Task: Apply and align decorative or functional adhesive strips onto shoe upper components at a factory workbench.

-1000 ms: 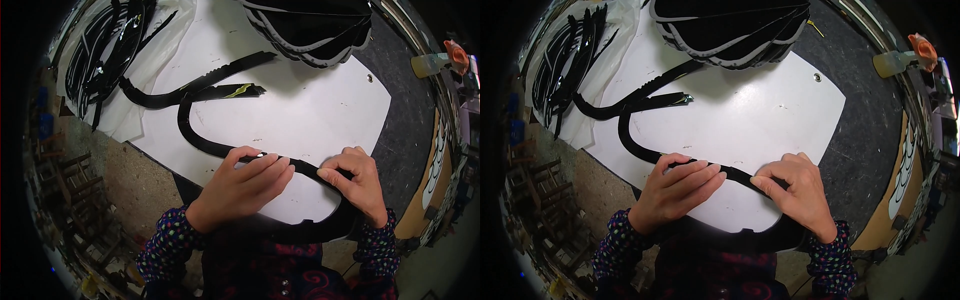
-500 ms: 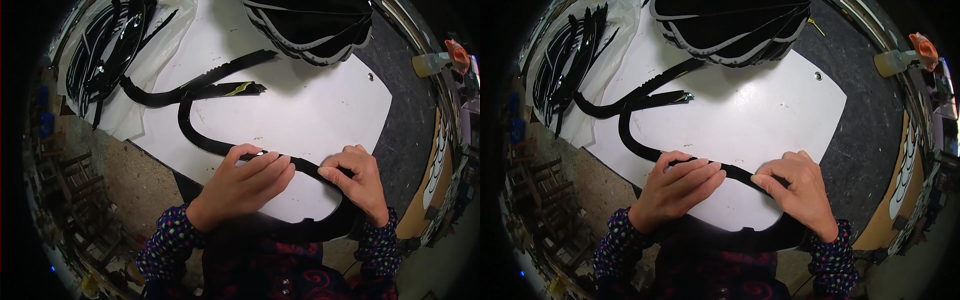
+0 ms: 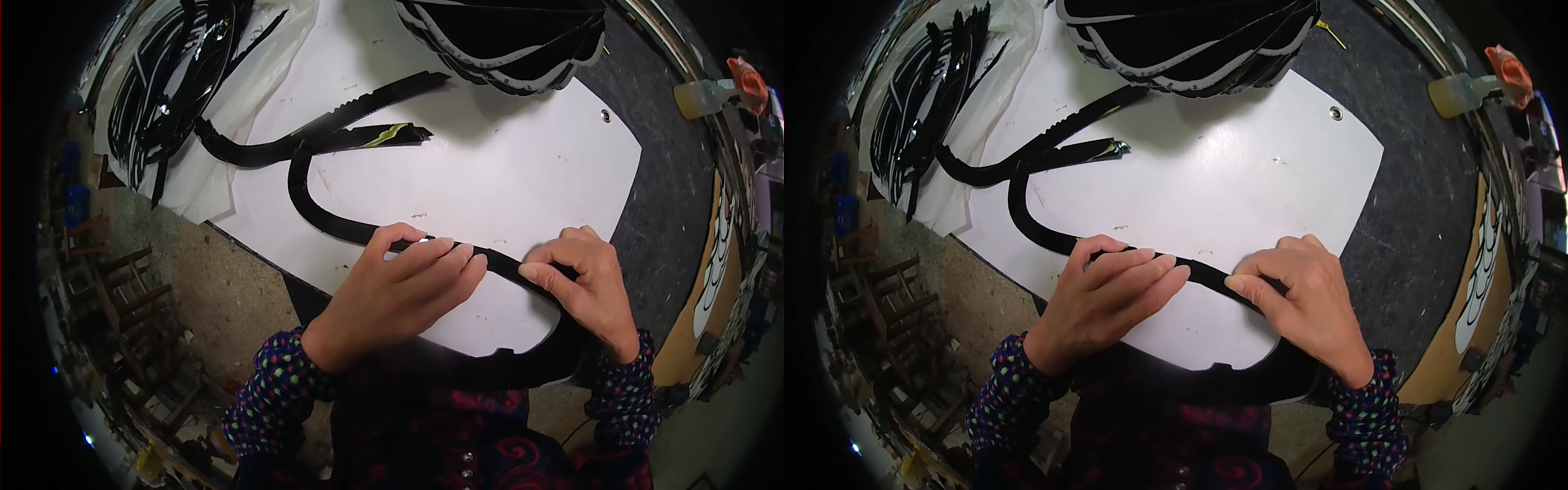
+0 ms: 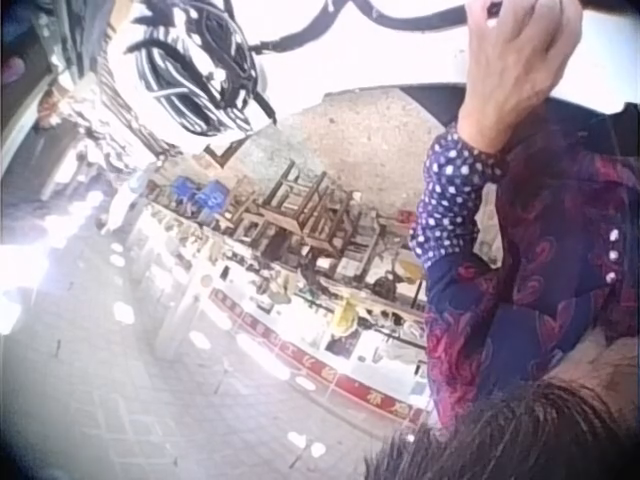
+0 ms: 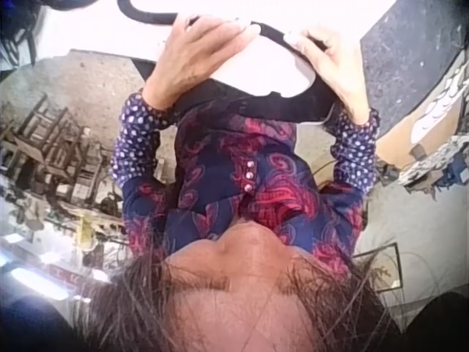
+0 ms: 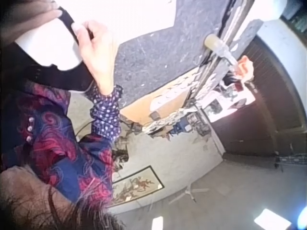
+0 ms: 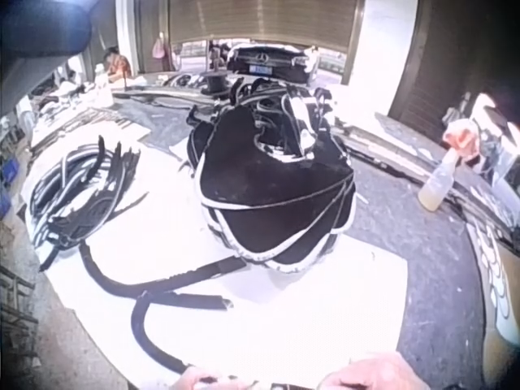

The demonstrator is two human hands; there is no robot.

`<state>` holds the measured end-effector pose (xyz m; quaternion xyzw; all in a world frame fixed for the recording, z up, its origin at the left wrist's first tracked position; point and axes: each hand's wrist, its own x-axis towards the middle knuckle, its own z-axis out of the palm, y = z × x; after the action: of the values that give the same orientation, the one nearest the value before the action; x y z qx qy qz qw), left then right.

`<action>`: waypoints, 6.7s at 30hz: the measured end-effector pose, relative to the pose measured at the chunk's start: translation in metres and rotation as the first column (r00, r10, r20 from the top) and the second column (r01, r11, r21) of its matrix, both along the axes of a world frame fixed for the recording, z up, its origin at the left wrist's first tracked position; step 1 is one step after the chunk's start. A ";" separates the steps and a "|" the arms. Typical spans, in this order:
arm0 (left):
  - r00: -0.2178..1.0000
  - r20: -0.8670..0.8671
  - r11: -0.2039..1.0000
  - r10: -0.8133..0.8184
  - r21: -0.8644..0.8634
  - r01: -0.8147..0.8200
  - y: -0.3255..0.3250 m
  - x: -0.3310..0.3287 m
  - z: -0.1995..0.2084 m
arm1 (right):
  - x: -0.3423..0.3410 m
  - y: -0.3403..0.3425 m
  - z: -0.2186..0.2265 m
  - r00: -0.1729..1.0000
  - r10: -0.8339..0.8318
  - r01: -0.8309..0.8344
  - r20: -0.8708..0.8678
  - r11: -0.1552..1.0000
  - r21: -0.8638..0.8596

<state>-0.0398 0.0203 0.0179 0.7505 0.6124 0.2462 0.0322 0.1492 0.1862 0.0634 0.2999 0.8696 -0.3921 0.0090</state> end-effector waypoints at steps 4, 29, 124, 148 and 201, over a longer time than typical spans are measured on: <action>1.000 -0.001 1.000 0.006 -0.001 -0.006 0.000 0.001 0.000 | 0.000 -0.001 -0.001 1.000 0.003 -0.003 -0.014 1.000 0.001; 0.999 -0.022 0.992 0.041 -0.118 -0.043 0.004 -0.001 0.004 | 0.003 0.001 -0.002 0.999 0.045 -0.046 -0.025 0.999 -0.006; 0.903 0.405 0.924 0.142 0.274 -0.268 -0.020 -0.001 -0.017 | -0.092 -0.033 -0.046 0.989 0.132 -0.013 -0.060 0.493 0.870; 0.421 0.660 0.691 0.622 -0.209 -0.692 -0.026 -0.039 -0.008 | 0.051 -0.050 -0.027 0.915 -0.301 0.397 -0.267 0.789 0.470; 0.915 0.046 0.914 0.401 0.052 -0.403 -0.010 -0.082 0.009 | 0.419 0.140 -0.084 0.583 -0.811 0.655 -0.051 0.432 0.620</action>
<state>-0.1221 0.0107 0.0272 0.6050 0.7451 0.2789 -0.0311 0.5679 0.3266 -0.0205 0.6851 0.7135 -0.0296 -0.1436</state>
